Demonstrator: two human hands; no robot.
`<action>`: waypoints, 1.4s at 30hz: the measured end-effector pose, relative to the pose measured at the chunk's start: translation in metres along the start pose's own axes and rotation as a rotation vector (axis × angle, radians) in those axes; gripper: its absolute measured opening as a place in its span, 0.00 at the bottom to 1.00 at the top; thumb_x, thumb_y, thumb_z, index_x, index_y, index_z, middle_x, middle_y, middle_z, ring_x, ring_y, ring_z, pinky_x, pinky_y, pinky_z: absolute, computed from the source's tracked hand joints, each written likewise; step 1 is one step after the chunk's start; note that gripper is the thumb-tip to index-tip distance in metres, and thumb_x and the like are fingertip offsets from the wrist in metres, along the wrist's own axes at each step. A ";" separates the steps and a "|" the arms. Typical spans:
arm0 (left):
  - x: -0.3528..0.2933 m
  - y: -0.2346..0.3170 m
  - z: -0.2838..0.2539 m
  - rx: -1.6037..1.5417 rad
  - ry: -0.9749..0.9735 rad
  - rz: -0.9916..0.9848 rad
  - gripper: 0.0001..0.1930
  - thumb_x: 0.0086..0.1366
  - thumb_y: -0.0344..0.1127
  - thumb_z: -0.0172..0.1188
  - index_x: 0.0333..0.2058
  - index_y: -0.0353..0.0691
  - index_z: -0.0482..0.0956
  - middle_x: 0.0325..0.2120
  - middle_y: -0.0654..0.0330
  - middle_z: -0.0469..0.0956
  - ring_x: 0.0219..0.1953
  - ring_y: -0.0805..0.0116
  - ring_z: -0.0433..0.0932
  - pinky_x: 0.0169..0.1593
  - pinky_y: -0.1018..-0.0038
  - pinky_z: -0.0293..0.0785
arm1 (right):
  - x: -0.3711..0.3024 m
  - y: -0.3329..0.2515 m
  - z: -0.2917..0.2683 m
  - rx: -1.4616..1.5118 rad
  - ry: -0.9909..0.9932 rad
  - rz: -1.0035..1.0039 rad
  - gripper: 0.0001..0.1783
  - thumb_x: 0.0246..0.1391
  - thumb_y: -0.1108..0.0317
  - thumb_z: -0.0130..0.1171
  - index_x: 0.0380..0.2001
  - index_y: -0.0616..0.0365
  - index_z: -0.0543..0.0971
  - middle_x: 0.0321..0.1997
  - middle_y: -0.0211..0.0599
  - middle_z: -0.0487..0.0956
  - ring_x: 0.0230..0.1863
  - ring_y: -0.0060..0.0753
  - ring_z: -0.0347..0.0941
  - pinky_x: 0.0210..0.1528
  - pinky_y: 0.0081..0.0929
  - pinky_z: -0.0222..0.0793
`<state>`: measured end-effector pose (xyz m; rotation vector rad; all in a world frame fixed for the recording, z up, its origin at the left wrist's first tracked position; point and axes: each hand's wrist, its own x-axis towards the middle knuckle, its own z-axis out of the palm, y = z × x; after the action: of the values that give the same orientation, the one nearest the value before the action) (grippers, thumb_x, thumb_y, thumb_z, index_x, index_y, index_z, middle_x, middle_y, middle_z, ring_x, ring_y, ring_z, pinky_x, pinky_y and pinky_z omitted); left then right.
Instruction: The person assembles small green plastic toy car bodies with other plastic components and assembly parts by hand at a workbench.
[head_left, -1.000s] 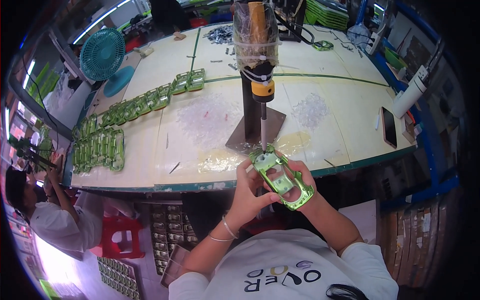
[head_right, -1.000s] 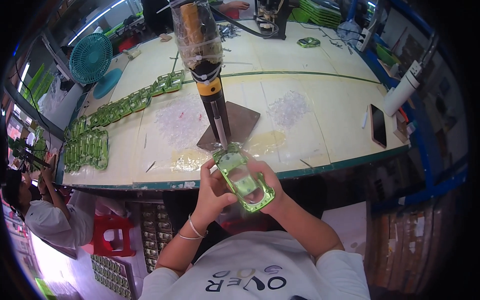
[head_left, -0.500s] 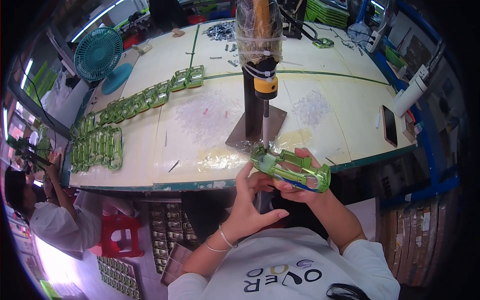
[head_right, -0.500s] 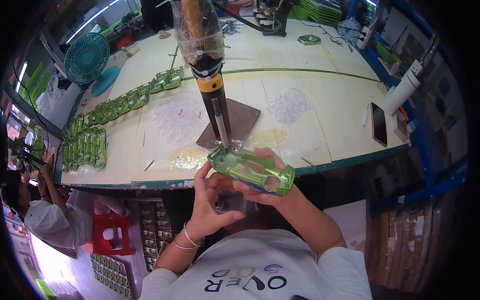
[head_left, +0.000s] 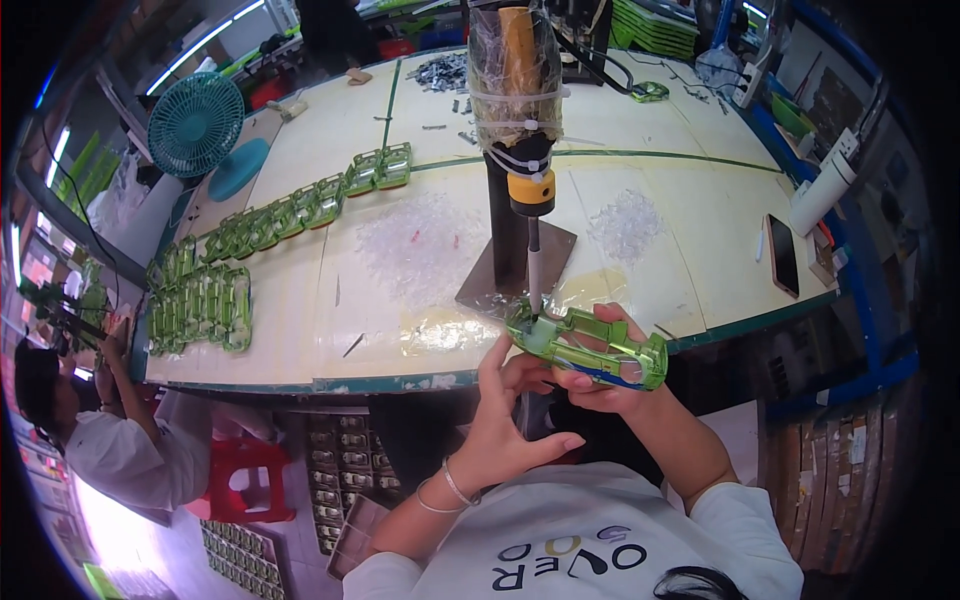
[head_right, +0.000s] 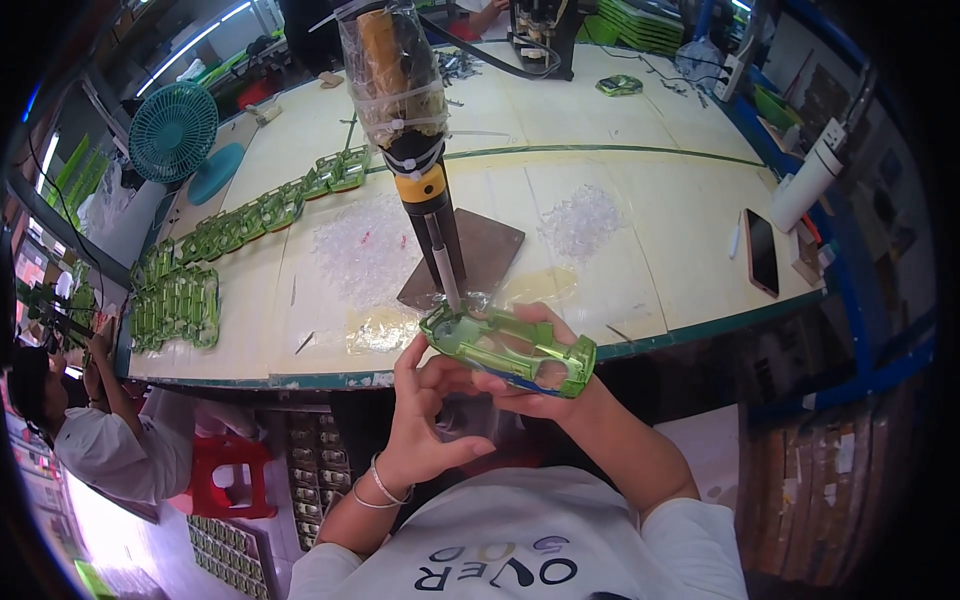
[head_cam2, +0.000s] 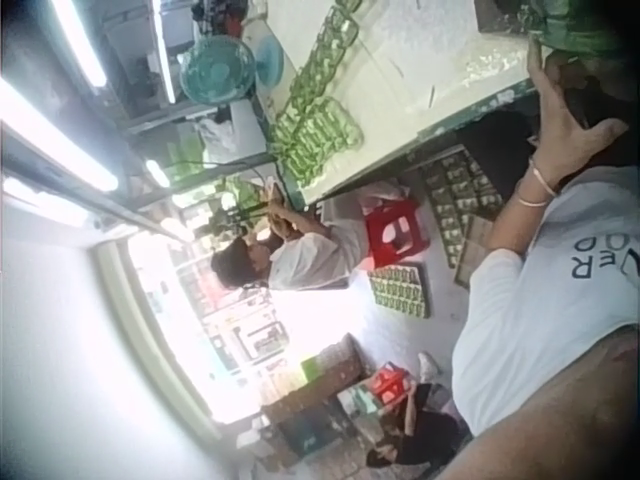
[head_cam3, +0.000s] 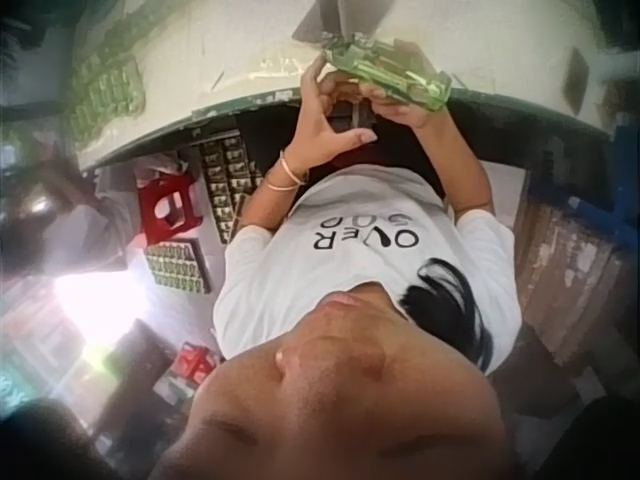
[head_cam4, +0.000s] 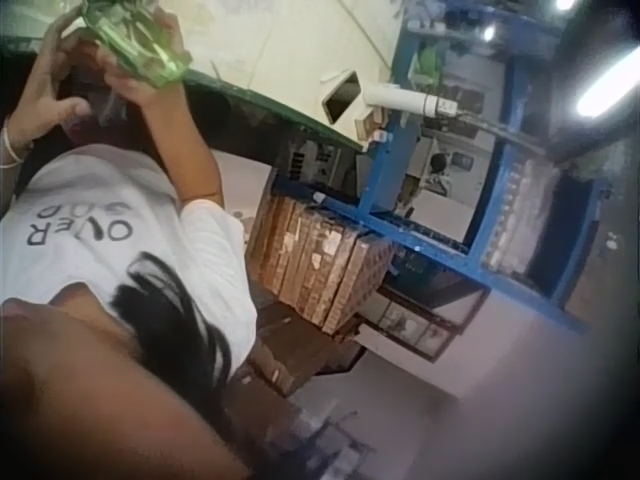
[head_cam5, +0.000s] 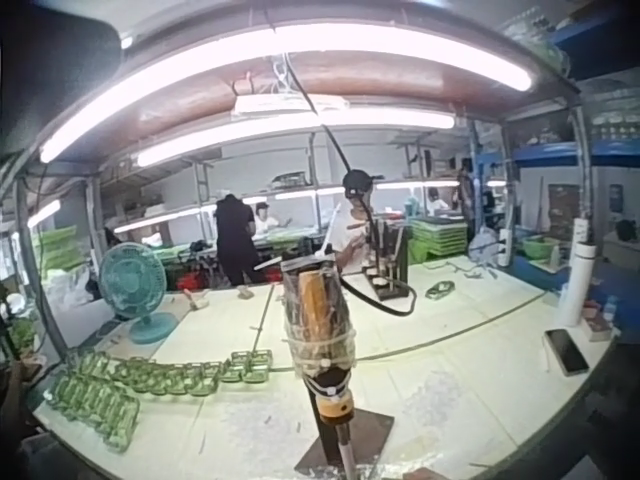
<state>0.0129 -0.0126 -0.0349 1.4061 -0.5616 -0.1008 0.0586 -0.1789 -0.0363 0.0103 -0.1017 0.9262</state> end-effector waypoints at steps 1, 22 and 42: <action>0.000 0.000 0.000 0.000 -0.003 0.002 0.54 0.40 0.35 0.68 0.55 0.37 0.31 0.46 0.49 0.60 0.46 0.63 0.64 0.47 0.70 0.61 | 0.000 -0.001 0.000 -0.004 -0.024 0.008 0.28 0.51 0.49 0.36 0.49 0.57 0.61 0.39 0.50 0.68 0.26 0.37 0.64 0.09 0.20 0.62; -0.009 -0.006 0.002 -0.018 0.012 -0.048 0.53 0.41 0.32 0.67 0.55 0.39 0.31 0.44 0.51 0.61 0.45 0.63 0.65 0.48 0.70 0.61 | -0.003 0.002 -0.004 -0.039 0.167 0.059 0.26 0.51 0.51 0.35 0.46 0.57 0.64 0.32 0.53 0.70 0.19 0.35 0.66 0.16 0.25 0.64; -0.041 -0.011 -0.066 0.169 0.414 -0.214 0.21 0.48 0.24 0.58 0.43 0.33 0.65 0.32 0.55 0.74 0.35 0.71 0.73 0.43 0.77 0.67 | -0.130 -0.215 0.014 -2.550 1.286 -0.615 0.28 0.36 0.74 0.55 0.46 0.58 0.64 0.46 0.44 0.67 0.47 0.44 0.62 0.49 0.31 0.57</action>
<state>0.0083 0.0614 -0.0616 1.5942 -0.0772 0.0688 0.1515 -0.4130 -0.0266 -2.6581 -0.0027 -0.4933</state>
